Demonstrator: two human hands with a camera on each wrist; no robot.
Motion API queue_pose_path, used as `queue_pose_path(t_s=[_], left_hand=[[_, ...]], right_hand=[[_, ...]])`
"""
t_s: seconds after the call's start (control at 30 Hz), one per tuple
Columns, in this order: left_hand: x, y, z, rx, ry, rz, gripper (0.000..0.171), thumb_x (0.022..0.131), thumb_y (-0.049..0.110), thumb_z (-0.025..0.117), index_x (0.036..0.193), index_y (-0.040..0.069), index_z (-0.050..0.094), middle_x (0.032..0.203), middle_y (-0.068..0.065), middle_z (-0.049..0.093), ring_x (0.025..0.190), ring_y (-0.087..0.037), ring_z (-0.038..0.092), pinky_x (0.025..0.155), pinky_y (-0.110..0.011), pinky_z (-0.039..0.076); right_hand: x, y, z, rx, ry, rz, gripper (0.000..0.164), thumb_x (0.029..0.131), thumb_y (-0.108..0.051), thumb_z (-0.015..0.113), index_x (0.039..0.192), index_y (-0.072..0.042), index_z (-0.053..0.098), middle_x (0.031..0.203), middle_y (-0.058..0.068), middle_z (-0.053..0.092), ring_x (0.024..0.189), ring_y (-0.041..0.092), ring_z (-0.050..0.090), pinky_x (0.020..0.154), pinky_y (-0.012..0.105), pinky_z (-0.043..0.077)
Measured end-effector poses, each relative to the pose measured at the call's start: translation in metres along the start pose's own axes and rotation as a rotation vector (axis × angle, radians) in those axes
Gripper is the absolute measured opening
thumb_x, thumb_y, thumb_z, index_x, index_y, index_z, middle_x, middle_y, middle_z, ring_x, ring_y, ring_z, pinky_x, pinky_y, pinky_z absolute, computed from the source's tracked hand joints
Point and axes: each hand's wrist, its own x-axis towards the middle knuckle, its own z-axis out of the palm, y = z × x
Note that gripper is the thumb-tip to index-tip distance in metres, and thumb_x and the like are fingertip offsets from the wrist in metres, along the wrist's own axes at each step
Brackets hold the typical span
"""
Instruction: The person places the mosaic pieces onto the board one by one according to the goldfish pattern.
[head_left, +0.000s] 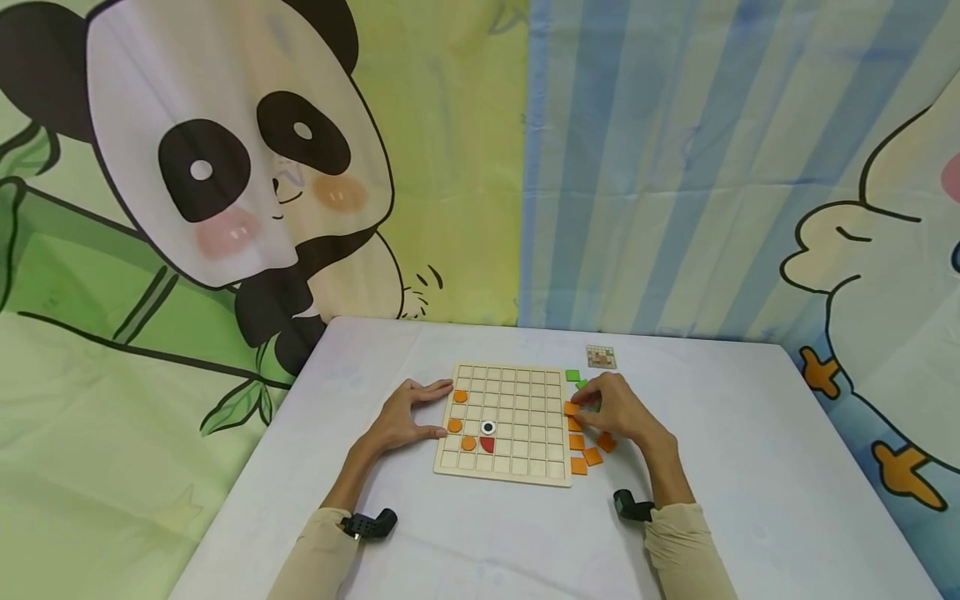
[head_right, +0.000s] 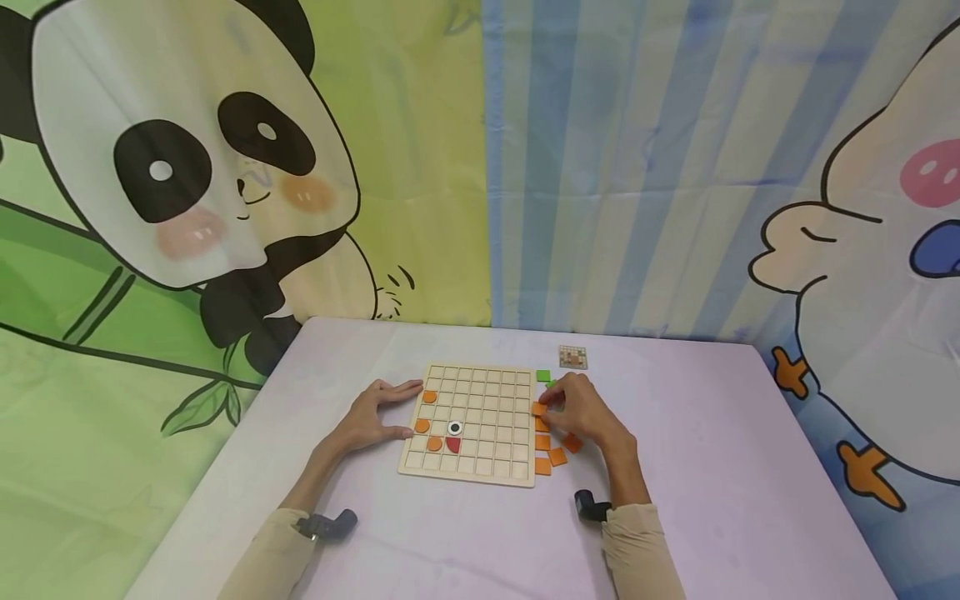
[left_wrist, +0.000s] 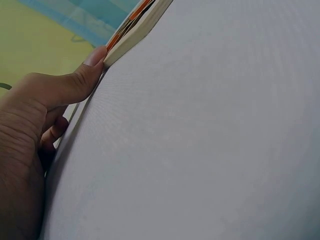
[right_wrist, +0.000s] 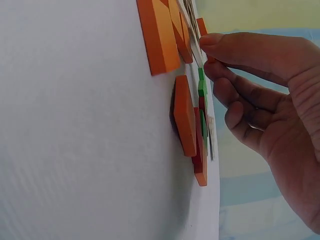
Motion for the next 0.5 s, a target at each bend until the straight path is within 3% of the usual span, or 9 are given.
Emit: queue_pose_path(t_s=[0.5], left_hand=[[0.000,0.001,0.000,-0.002,0.000,0.006,0.089,0.076,0.041,0.101,0.155,0.024,0.064,0.167,0.004,0.055,0.099,-0.017,0.044,0.092,-0.034,0.036]], right_hand=[[0.004,-0.012,0.010,0.036,0.007,-0.057,0.021,0.086,-0.002,0.090,0.106,-0.004,0.086,0.099,0.008,0.083,0.080,0.018,0.067,0.072,0.030,0.056]])
